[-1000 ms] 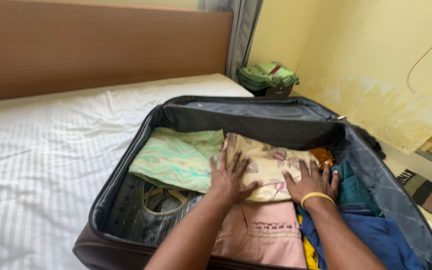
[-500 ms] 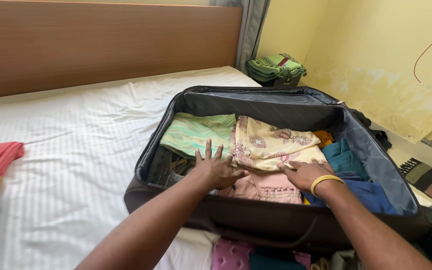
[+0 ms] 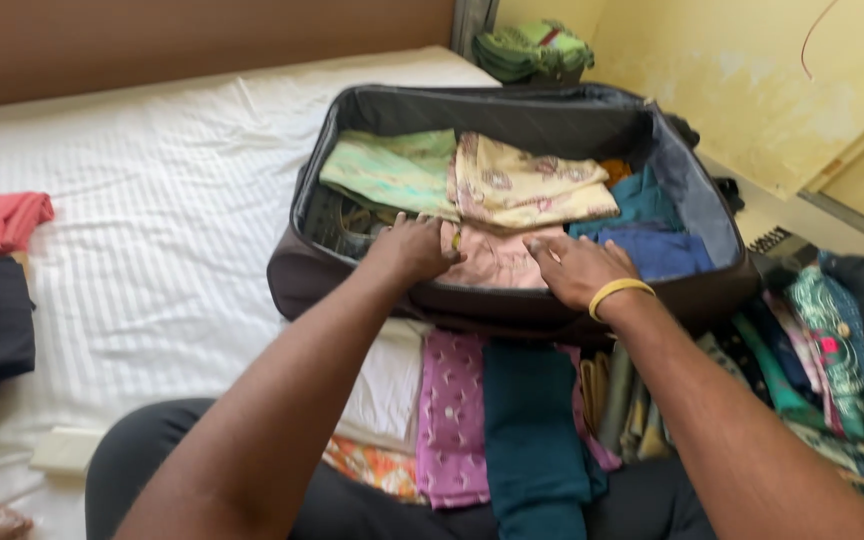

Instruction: The person folds various garments, including shirts, pants, and patterned fabrics, and places them into an open suitcase on a bed. The person handles each item individually, folding them neatly before arranging them inside the luggage.

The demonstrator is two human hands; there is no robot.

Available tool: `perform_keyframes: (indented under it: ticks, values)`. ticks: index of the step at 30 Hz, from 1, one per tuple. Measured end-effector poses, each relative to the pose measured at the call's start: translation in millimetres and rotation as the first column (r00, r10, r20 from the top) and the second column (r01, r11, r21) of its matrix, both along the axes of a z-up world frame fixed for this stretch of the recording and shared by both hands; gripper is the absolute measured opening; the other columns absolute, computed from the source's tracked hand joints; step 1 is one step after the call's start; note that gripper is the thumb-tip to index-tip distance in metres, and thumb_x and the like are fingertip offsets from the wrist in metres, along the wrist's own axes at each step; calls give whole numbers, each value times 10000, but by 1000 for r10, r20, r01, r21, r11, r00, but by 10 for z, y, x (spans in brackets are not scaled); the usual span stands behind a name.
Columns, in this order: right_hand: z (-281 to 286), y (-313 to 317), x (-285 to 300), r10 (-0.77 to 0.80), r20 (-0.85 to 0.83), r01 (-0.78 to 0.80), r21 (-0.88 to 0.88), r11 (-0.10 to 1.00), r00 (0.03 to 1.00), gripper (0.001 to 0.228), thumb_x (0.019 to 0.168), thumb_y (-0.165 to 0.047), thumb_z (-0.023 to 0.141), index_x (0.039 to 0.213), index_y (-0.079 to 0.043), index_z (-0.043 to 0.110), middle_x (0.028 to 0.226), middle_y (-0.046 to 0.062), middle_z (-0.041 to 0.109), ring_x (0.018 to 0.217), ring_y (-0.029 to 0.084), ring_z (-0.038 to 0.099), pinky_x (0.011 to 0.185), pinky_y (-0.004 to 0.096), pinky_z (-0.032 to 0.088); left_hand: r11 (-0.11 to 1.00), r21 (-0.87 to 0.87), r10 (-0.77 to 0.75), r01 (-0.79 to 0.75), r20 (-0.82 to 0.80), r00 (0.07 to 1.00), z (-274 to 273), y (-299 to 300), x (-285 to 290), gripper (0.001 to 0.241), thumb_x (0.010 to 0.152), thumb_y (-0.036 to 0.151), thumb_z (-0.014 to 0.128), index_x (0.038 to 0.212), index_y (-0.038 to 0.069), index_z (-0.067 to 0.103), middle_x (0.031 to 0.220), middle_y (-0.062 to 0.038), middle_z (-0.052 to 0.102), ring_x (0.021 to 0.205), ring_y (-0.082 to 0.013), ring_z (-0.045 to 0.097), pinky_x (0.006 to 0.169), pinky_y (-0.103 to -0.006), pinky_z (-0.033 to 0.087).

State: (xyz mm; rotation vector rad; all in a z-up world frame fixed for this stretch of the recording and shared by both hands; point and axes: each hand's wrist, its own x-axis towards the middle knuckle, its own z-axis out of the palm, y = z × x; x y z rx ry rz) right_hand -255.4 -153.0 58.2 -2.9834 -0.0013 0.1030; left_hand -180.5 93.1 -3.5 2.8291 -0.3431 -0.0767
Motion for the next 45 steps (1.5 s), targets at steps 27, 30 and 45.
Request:
perform_keyframes:
  ticks: [27, 30, 45]
  values:
    - [-493, 46, -1490, 26, 645, -299, 317, 900, 763, 226, 973, -269, 641, 1029, -82, 756, 1057, 99, 774, 1019, 286, 756, 914, 390, 583, 722, -240, -214, 648, 814, 540, -91, -174, -1595, 85, 922, 125, 674, 978, 111, 736, 1108, -81, 786, 969, -266, 708, 808, -402, 528]
    - [-529, 54, -1486, -256, 268, 185, 263, 947, 929, 378, 857, -431, 743, 1050, -106, 754, 953, 112, 774, 915, 333, 751, 799, 448, 588, 792, -358, -299, 495, 480, 825, -167, -264, -1649, 159, 914, 216, 685, 1003, 117, 772, 910, -97, 759, 846, -300, 726, 745, -454, 570]
    - [-910, -374, -1354, -327, -241, 388, 279, 878, 914, 988, 695, -629, 795, 1390, -2, 477, 826, 193, 780, 754, 323, 762, 722, 415, 616, 769, -623, -191, 144, -9, 982, -276, -336, -1663, 599, 711, 383, 861, 1183, 70, 665, 1057, -180, 671, 816, -306, 715, 775, -436, 558]
